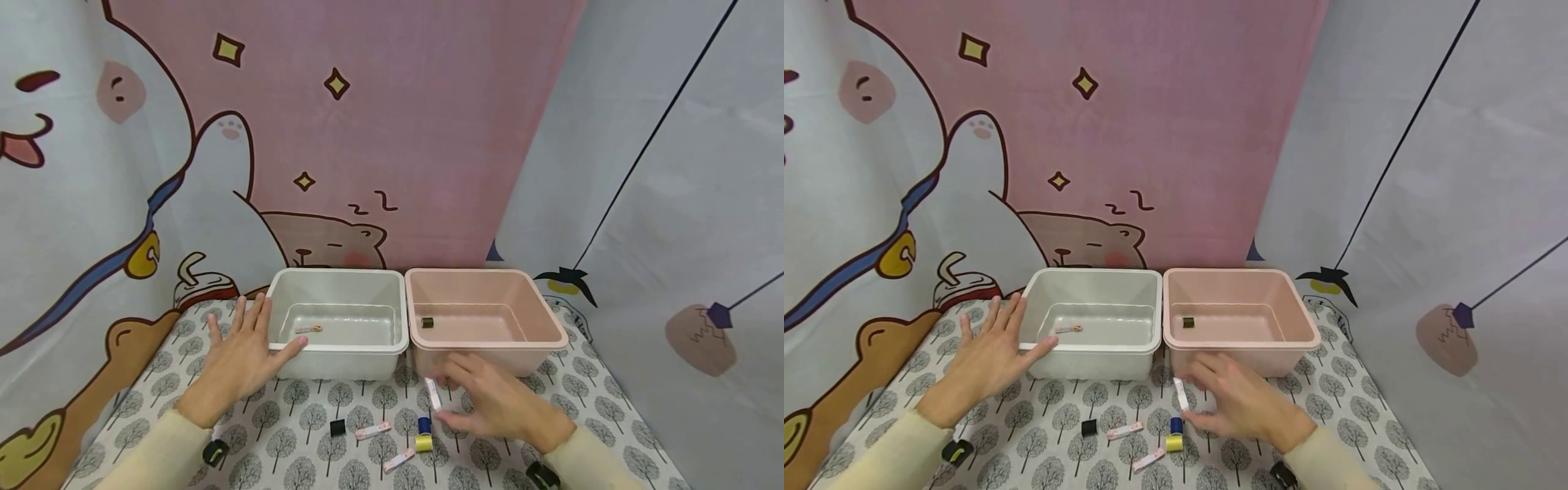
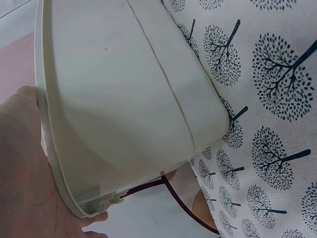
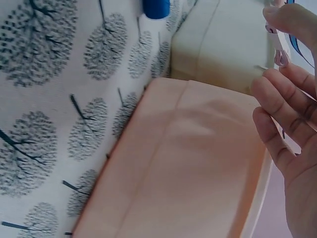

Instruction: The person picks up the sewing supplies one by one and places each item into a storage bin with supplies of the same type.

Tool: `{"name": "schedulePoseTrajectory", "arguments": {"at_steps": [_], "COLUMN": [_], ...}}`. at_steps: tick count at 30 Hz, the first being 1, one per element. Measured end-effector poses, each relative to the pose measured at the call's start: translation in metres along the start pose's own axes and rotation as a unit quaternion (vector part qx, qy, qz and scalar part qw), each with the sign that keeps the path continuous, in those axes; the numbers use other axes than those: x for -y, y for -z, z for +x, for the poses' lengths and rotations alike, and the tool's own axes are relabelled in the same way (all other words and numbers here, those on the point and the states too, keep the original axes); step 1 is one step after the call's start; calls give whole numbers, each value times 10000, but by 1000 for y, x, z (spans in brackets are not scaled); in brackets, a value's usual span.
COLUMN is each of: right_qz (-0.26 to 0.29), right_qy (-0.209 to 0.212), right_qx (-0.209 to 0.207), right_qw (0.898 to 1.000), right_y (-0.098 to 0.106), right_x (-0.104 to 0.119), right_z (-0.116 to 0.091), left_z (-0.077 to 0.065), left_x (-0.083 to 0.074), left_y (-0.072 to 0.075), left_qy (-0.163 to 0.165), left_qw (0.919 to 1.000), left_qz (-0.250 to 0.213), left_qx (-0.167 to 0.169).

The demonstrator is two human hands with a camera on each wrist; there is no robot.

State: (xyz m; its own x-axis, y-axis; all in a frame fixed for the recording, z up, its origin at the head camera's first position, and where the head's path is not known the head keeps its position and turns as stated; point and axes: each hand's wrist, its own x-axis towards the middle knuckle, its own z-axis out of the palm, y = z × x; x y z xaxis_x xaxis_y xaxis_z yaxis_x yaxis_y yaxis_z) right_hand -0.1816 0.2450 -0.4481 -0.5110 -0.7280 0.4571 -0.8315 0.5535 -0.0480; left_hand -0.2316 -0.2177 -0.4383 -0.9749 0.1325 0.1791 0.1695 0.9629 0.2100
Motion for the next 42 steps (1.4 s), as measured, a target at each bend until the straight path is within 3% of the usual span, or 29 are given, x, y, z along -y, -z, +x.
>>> {"name": "schedulePoseTrajectory", "arguments": {"at_steps": [6,20,34,42], "right_qz": [250,6,499,372], "right_qy": [216,363,315,545], "right_qx": [-78,-192,-54,-315], "right_qw": [9994,9992,9982,9973], "right_y": [9,25,26,24], "right_x": [-2,-9,-24,-36], "right_z": [13,52,89,111], "left_z": [0,0,1,1], "left_x": [-1,1,0,-1], "left_y": [0,-2,1,1], "left_qy": [-12,22,-18,-26], "left_qw": [10000,9999,9998,9999], "left_qz": [52,-13,147,93], "left_qx": [51,110,111,125]}}
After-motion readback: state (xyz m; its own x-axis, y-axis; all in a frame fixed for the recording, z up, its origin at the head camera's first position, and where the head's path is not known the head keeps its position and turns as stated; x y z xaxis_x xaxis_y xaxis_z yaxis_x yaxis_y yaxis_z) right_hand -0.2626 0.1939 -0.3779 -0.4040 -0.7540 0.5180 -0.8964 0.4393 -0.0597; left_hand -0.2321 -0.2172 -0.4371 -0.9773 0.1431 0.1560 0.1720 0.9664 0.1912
